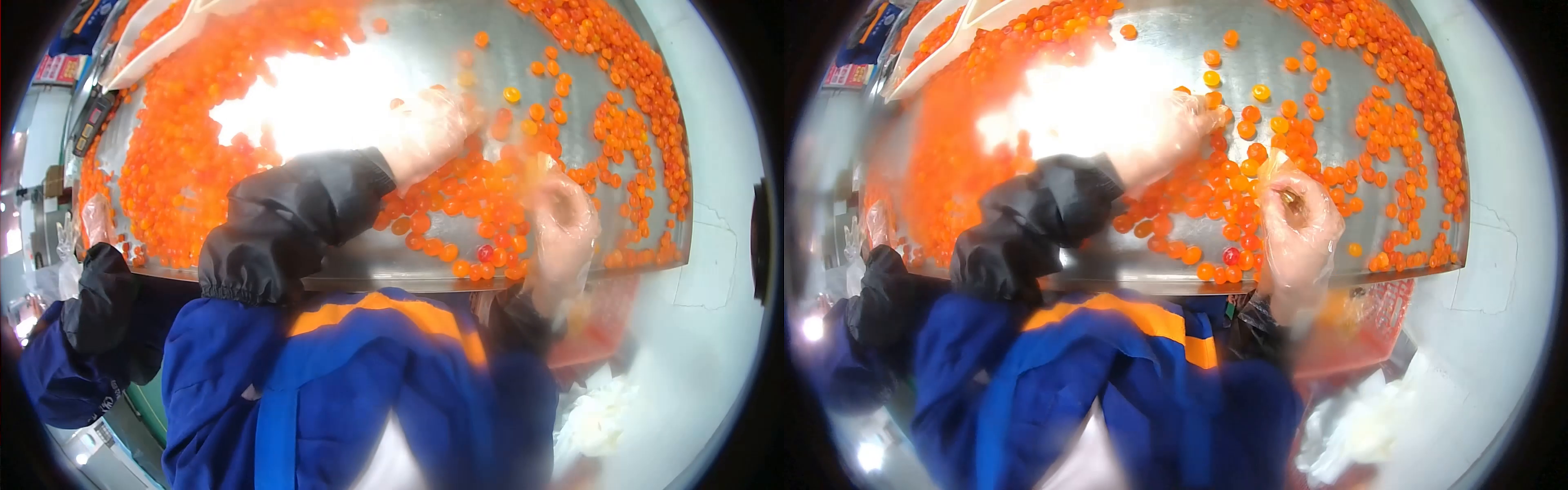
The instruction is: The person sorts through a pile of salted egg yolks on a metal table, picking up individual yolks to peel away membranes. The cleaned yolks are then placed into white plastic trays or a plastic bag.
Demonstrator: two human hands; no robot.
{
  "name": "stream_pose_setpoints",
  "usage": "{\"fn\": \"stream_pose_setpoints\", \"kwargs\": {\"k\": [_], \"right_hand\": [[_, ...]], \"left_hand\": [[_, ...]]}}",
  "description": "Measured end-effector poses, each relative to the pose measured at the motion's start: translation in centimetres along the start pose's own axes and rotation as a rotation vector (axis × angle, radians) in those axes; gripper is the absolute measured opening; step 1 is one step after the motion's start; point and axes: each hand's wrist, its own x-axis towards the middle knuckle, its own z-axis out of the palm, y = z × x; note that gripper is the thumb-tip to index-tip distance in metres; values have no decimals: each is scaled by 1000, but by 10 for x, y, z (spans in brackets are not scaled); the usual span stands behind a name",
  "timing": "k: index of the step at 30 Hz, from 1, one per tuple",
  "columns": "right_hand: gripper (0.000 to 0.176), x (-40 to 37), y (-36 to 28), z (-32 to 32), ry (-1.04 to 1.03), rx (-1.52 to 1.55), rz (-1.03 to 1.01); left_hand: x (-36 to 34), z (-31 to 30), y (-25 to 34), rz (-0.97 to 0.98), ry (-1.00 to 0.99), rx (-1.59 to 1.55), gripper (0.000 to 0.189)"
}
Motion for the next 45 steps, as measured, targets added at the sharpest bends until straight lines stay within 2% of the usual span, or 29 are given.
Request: {"fn": "stream_pose_setpoints", "kwargs": {"k": [1, 2, 4, 6, 7, 8, 10, 11, 13, 14, 16, 17, 19, 23, 26, 29, 31, 32, 34, 35, 37, 38, 40, 41, 43, 45], "right_hand": [[14, 0, 3, -2, 6, 25, -16], [14, -1, 4, -2, 11, 24, -10], [14, -3, 6, -1, 42, 68, 61], [15, -1, 9, -1, 35, 50, 47], [15, -1, 8, 0, 27, 32, 33], [15, -2, 7, 1, 24, 33, 34], [16, -2, 1, 3, -31, 64, 8], [16, -2, 1, 4, -32, 64, 5], [16, -2, 2, 6, -76, 164, 8], [16, -1, 0, 6, -76, 164, 6], [16, -1, -9, 6, -92, 51, -95], [16, -1, -12, 8, -91, 49, -95], [15, -1, -16, 10, -103, 72, -80], [16, -6, -32, 12, -153, 37, -82], [17, -11, -40, 17, -144, 71, -74], [16, -14, -38, 22, -169, 129, -124], [15, -16, -41, 24, -178, 185, -35], [15, -16, -40, 25, -178, 185, -36], [15, -16, -38, 25, -192, 146, -98], [15, -15, -40, 25, -192, 146, -99], [15, -14, -46, 24, -225, 87, -144], [15, -15, -46, 24, -225, 87, -145], [15, -15, -47, 25, -243, 37, -139], [15, -16, -45, 27, -244, 37, -140], [13, -17, -35, 33, -220, 63, -130], [13, -19, -25, 40, -227, 46, -122]], "left_hand": [[3, 2, 1, 26, -70, 162, 29], [2, 9, -1, 33, -74, 160, 29], [-5, 26, -3, -275, -53, -439, 22], [-9, 21, -7, -291, -96, -535, 26], [-10, 9, -5, -307, -140, -631, 39], [-9, -2, 0, -310, -140, -631, 39], [-9, -24, 10, -613, -194, -1053, 32], [-10, -18, 7, -613, -190, -1053, 32], [-16, -5, -1, -225, 3, -325, 17], [-18, -15, 2, -224, 4, -325, 17], [-26, -51, 15, 81, 178, -529, 20], [-30, -59, 18, 82, 178, -531, 20], [-39, -70, 21, 211, 41, -540, 28], [-54, -75, 28, 184, 97, -622, 30], [-57, -97, 34, 235, 71, -544, 39], [-60, -99, 37, 217, 56, -636, 44], [-59, -106, 39, 125, -131, -801, 47], [-61, -107, 41, 125, -130, -801, 47], [-66, -107, 45, -23, -110, -944, 43], [-69, -106, 46, -23, -110, -944, 43], [-73, -104, 48, 123, 106, -786, 39], [-73, -107, 50, 124, 107, -786, 39], [-71, -116, 53, -21, -72, -768, 30], [-71, -112, 51, -21, -72, -768, 30], [-71, -102, 47, -99, -206, -990, 24], [-71, -107, 51, -134, -199, -1016, 27]]}}
